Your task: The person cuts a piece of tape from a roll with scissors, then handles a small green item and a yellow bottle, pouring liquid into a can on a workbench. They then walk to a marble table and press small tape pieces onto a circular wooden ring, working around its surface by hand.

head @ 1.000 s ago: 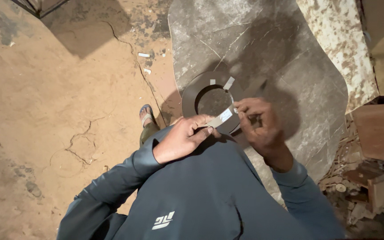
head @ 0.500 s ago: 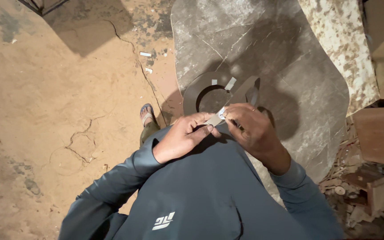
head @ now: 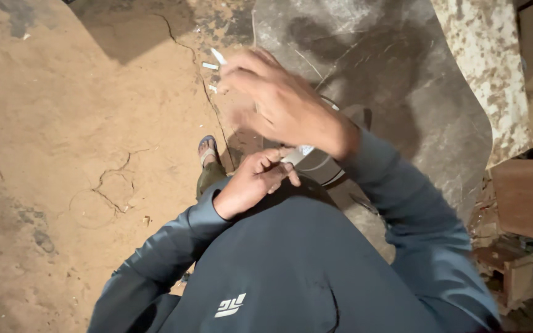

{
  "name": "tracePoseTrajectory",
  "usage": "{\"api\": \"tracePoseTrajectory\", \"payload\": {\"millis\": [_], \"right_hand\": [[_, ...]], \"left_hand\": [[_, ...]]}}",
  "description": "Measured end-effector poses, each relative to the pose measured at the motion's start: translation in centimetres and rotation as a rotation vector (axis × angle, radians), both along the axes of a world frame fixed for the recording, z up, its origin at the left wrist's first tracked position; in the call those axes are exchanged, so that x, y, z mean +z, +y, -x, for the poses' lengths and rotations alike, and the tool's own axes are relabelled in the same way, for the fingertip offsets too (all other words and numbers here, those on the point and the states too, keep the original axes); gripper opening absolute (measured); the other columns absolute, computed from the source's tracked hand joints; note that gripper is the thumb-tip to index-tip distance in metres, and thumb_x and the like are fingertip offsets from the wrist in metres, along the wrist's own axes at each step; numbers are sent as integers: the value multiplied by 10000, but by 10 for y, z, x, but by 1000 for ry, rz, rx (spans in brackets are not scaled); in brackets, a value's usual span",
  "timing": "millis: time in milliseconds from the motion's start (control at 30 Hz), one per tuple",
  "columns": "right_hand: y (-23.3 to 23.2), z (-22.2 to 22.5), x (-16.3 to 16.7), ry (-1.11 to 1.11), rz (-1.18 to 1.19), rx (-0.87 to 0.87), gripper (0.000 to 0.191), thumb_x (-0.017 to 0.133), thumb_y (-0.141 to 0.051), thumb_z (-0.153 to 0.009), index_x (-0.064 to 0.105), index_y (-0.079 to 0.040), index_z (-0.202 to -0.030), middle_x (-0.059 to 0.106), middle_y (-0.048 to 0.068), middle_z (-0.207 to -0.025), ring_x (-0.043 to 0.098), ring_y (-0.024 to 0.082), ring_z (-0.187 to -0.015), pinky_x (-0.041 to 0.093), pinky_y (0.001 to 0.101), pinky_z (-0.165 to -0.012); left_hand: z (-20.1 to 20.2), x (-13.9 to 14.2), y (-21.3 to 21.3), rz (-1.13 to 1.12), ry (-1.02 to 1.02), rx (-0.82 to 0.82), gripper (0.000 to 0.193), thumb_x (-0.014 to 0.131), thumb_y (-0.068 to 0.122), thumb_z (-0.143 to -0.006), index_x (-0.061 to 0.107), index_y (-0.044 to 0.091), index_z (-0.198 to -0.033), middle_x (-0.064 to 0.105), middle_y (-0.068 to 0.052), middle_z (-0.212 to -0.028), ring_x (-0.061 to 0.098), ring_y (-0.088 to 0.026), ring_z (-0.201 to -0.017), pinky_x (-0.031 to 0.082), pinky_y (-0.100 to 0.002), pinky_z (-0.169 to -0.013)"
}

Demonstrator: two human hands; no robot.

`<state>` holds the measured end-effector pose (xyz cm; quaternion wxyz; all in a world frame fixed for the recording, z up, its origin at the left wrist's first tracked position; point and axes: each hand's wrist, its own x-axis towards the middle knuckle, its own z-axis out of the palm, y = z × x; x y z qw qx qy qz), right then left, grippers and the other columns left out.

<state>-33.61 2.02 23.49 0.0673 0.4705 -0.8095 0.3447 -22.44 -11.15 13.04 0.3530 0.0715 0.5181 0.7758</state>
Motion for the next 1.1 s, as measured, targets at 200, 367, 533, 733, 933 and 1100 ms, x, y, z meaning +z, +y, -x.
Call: {"api": "tracePoseTrajectory", "payload": {"millis": [200, 367, 533, 733, 933, 1100], "right_hand": [[-63, 20, 20, 120, 32, 164, 603, 688, 65, -787, 469, -5, -1344, 499, 248, -1327, 553, 405, -1204, 469, 490, -1012], [-22, -4, 24, -453, -229, 51, 146, 726, -38, -953, 610, -21, -1039, 670, 105, -918, 698, 263, -795, 540, 367, -706], [1, -38, 1, -268, -395, -155, 172, 768, -76, -878, 653, -31, -998, 662, 145, -872, 662, 334, -770, 511, 421, -655], [22, -62, -9, -165, -363, -258, 127, 726, -57, -913, 620, -35, -980, 658, 134, -901, 656, 334, -857, 526, 427, -741], [32, -67, -4, -66, -444, -213, 87, 627, -13, -873, 603, -27, -956, 624, 138, -889, 638, 328, -880, 530, 418, -760], [34, -68, -2, -16, -517, -178, 51, 603, -12, -862, 572, -17, -901, 586, 142, -854, 627, 321, -868, 526, 423, -759]], "left_hand": [[-3, -23, -24, -107, -161, 186, 349, 562, 85, -1047, 628, 19, -1383, 632, 23, -752, 379, -13, -571, 298, -205, -519], [-4, -36, -35, -161, -130, 294, 261, 570, 95, -1060, 649, 30, -1301, 636, 34, -768, 443, -12, -630, 347, -205, -574], [1, -35, -34, -71, 17, 319, 190, 581, 84, -1056, 688, 12, -1195, 670, 27, -795, 500, -20, -702, 405, -220, -643], [1, -20, -26, 43, 132, 264, 187, 581, 87, -1041, 678, 6, -1179, 700, 10, -798, 592, -49, -765, 486, -244, -718], [5, -11, -17, 131, 169, 233, 188, 588, 104, -1030, 685, 13, -1162, 718, 0, -781, 639, -55, -754, 516, -247, -728], [6, -10, -14, 128, 149, 210, 185, 596, 103, -1016, 690, 11, -1145, 719, -2, -778, 641, -60, -743, 522, -255, -714]]}}
